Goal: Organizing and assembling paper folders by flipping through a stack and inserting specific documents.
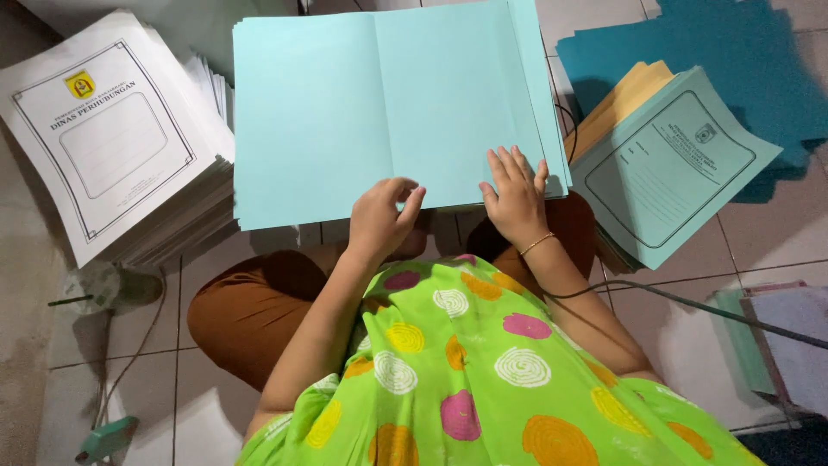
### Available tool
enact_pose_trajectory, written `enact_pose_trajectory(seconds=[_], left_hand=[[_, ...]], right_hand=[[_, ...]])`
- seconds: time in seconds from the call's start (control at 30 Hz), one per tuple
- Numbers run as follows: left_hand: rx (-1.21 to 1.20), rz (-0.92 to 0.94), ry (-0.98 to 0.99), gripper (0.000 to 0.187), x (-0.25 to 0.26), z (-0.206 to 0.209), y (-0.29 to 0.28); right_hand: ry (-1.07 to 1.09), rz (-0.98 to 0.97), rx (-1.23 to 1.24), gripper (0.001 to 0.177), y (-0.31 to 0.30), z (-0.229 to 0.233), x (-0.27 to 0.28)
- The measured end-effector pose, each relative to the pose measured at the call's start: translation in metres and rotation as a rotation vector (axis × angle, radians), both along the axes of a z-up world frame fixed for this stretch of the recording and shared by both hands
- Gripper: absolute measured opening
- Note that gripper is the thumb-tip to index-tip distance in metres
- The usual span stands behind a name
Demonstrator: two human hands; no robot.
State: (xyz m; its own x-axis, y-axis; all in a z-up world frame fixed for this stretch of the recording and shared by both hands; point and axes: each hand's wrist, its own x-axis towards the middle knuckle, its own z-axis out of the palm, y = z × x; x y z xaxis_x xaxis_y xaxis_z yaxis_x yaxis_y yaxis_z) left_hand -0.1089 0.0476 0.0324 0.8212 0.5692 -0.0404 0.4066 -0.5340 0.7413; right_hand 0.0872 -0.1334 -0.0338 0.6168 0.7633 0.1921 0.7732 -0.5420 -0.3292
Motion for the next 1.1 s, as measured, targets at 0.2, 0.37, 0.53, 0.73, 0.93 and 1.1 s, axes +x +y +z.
enact_pose_trajectory(seconds=[0.2, 0.37, 0.53, 0.73, 0.93, 1.1], left_hand=[[0.543, -0.126, 0.158, 0.081, 0.051, -0.027, 0.037], [0.525, -0.142, 0.219, 0.09, 0.055, -0.027, 0.047], [0.524, -0.159, 0.262, 0.092, 0.058, -0.034, 0.053], [0.504, -0.185, 0.293, 0.097, 0.064, -0.033, 0.057], [0.56, -0.151, 0.197, 0.097, 0.064, -0.047, 0.062], [0.576, -0.117, 0.139, 0.097, 0.064, -0.042, 0.063]], right_hand=[[-0.023, -0.094, -0.121, 0.066, 0.002, 0.001, -0.003], [-0.057, -0.165, -0.143, 0.081, -0.001, 0.04, -0.017], [0.041, -0.332, -0.238, 0.093, -0.008, 0.03, 0.018], [0.172, -0.317, -0.292, 0.101, 0.054, 0.04, 0.09], [0.157, -0.249, -0.277, 0.097, 0.166, 0.041, 0.216], [0.196, -0.283, -0.3, 0.091, 0.166, 0.048, 0.196]])
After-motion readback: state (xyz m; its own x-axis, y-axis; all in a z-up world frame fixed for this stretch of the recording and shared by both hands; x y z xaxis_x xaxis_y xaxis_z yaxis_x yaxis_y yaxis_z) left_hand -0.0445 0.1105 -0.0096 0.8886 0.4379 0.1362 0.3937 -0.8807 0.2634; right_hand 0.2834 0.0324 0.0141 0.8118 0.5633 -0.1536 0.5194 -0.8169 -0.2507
